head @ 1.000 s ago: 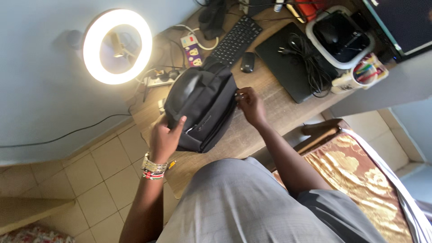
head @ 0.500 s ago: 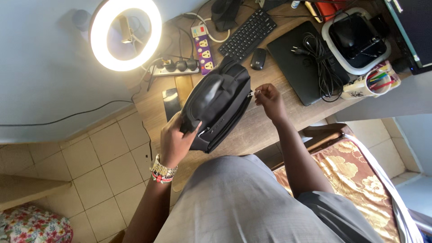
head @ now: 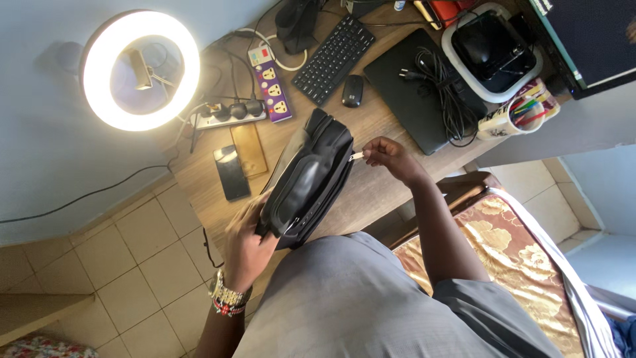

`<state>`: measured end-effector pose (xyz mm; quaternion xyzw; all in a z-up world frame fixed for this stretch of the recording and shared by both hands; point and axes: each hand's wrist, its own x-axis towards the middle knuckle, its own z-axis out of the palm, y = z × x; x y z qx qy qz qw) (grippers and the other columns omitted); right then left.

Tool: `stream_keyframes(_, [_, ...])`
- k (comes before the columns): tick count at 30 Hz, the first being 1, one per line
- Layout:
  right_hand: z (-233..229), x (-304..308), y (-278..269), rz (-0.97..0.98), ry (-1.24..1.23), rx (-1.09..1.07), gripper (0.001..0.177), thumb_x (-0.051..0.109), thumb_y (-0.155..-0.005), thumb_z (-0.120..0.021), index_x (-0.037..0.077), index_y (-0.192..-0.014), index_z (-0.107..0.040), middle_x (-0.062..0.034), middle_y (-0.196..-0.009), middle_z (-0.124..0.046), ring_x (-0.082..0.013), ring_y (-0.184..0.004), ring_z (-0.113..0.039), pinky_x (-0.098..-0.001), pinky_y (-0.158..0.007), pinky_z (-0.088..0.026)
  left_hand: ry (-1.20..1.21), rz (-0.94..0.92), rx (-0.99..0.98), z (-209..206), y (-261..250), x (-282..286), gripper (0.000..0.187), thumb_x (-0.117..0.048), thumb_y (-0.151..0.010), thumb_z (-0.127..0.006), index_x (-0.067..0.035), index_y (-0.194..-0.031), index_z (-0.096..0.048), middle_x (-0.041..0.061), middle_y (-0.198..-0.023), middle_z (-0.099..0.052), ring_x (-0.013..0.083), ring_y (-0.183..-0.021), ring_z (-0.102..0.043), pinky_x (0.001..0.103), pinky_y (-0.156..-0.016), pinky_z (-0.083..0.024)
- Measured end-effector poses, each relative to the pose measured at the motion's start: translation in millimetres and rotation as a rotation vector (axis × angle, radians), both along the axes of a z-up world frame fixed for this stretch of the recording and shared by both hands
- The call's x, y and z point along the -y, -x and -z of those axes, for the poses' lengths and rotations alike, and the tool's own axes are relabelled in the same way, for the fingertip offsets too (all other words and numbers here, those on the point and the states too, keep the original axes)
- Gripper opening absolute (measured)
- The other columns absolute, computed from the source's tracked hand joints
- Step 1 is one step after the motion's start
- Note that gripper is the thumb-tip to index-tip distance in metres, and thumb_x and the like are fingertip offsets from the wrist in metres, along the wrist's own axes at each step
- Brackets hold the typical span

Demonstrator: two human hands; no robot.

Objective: The person opens a black bag on a desk and places folders, a book, and a notebook into it, then zips the bag closed. They attach a strap, place the packed bag into an open suitcase on the bed, and adjust it inside.

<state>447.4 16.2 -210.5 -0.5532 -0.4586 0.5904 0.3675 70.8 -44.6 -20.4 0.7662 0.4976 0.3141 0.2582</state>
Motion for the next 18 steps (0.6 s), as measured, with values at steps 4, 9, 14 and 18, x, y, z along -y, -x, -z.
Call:
stream_keyframes(4, [-3,-27,-21,0.114,0.117,-0.003,0.031,0.03,-0.1,-0.063,0.006,-0.12,-0.065,-0.0065,-0.103,-0.073,-0.0158,-0.093,-0.071,-0.0306,-0.087,-0.059,-0.049,0.01,0.007,-1,-4,1,0.049,-0.007,-0.082,-0.074,-0.004,-0.13,-0.064,0.015,-0.127,-0.071,0.0326,-0.113,-0.07,0.041,-0.095,-0.056])
stream_keyframes(9, [-8,-45,-25,0.023,0.247,-0.001,0.039,0.035,-0.1,-0.059,0.007,-0.127,-0.06,-0.0073,-0.115,-0.07,-0.0175,-0.102,-0.066,-0.0363,-0.085,-0.057,-0.03,0.042,0.001,0,-15,10,0.044,0.002,-0.078,-0.067,-0.009,-0.121,-0.069,0.005,-0.129,-0.074,0.0263,-0.12,-0.071,0.037,-0.098,-0.057])
stream_keyframes(14, [-14,-59,6,-0.113,0.254,0.142,0.055,0.05,-0.1,-0.051,0.012,-0.138,-0.061,-0.0033,-0.136,-0.065,-0.0148,-0.118,-0.053,-0.0321,-0.1,-0.042,0.056,0.267,-0.009,-5,-25,17,0.055,0.006,-0.073,-0.063,-0.011,-0.124,-0.07,0.007,-0.133,-0.07,0.0277,-0.128,-0.065,0.04,-0.107,-0.052])
stream_keyframes(18, [-12,-57,22,-0.244,0.278,0.026,0.06,0.054,-0.099,-0.05,0.013,-0.142,-0.058,-0.0025,-0.143,-0.06,-0.0133,-0.131,-0.053,-0.0308,-0.109,-0.039,0.114,0.258,-0.013,1,-25,23,0.053,0.004,-0.077,-0.065,-0.013,-0.127,-0.07,0.006,-0.133,-0.071,0.0264,-0.127,-0.065,0.04,-0.108,-0.05])
